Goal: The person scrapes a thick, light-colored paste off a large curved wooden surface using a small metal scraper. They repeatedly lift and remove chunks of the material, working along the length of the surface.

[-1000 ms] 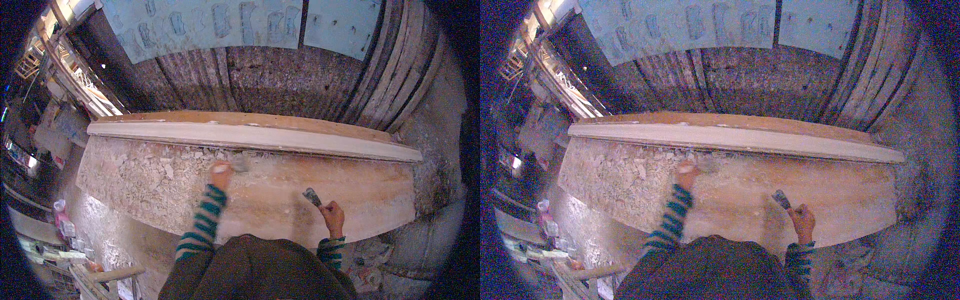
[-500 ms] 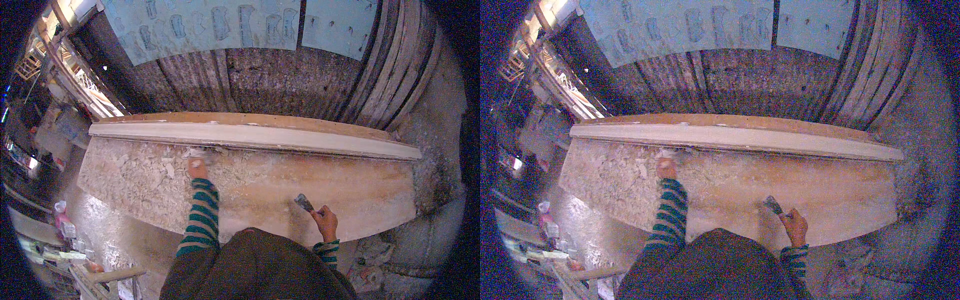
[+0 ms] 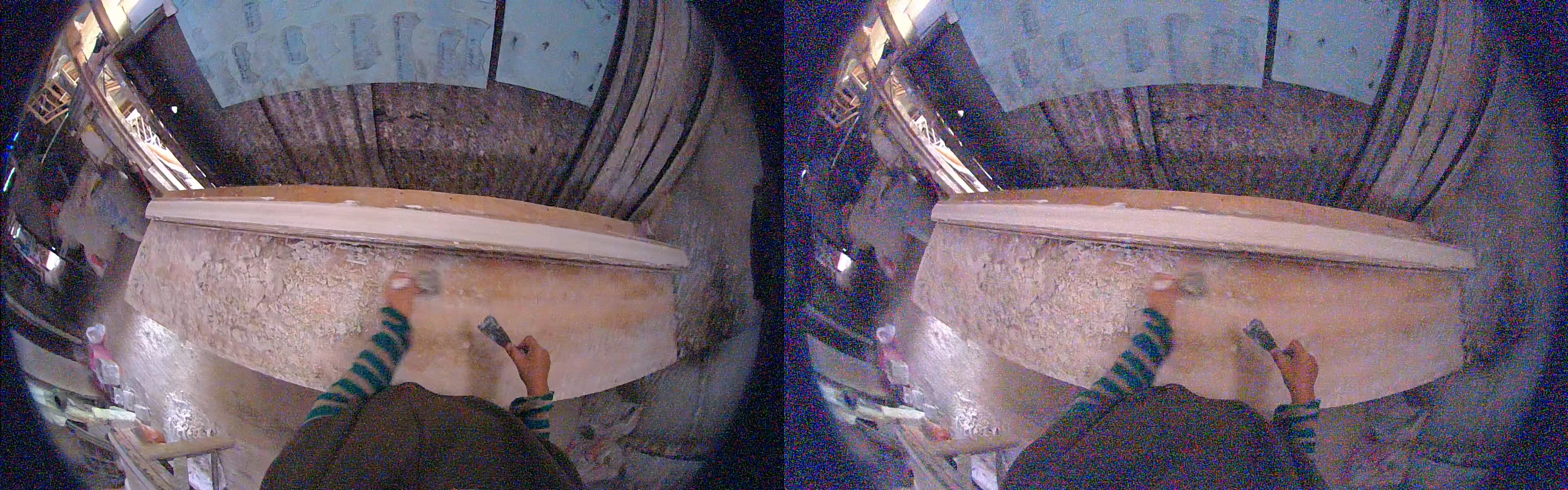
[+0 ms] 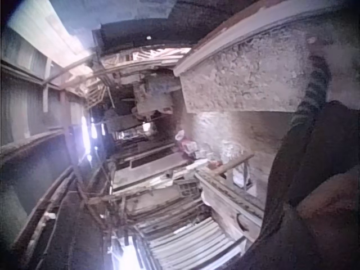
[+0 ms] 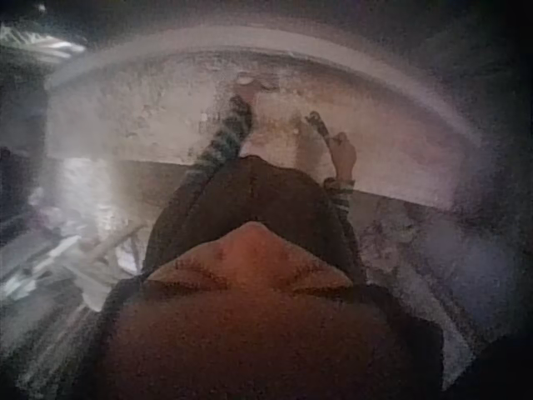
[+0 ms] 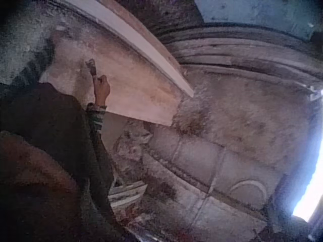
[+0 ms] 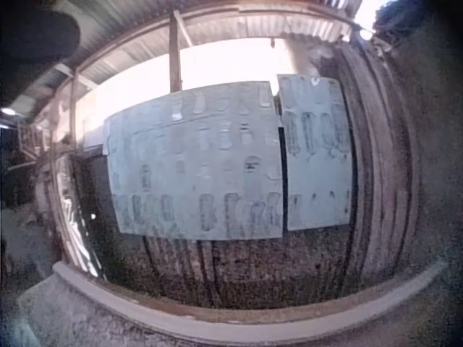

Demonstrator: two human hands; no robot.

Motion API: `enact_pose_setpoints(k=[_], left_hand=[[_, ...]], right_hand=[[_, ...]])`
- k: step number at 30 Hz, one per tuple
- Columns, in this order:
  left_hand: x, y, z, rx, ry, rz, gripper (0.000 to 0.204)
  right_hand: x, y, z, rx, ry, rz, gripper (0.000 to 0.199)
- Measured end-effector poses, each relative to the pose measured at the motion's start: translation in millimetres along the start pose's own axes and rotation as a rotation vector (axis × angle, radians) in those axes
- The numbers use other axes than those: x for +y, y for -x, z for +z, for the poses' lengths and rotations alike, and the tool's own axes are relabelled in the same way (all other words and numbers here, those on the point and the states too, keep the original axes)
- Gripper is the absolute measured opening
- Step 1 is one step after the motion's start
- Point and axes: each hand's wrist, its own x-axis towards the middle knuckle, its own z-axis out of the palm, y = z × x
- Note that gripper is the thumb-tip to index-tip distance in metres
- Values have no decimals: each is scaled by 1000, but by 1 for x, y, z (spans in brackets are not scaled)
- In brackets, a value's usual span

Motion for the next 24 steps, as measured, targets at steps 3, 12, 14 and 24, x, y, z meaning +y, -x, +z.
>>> enact_pose_setpoints(k=[3,12,14,24], left_hand=[[49,19,76,45,-71,-85,17],[107,-118,-171,593,-546,-27,15],[127,-120,-248,503,-331,487,12],[171,-45,-123,424,-487,258,18]], right_hand=[[-3,7,-6,12,3,48,37],[5,7,15,-48,-4,-41,39],[10,4,25,-47,-53,-60,39],[14,19,14,41,-41,36,35]])
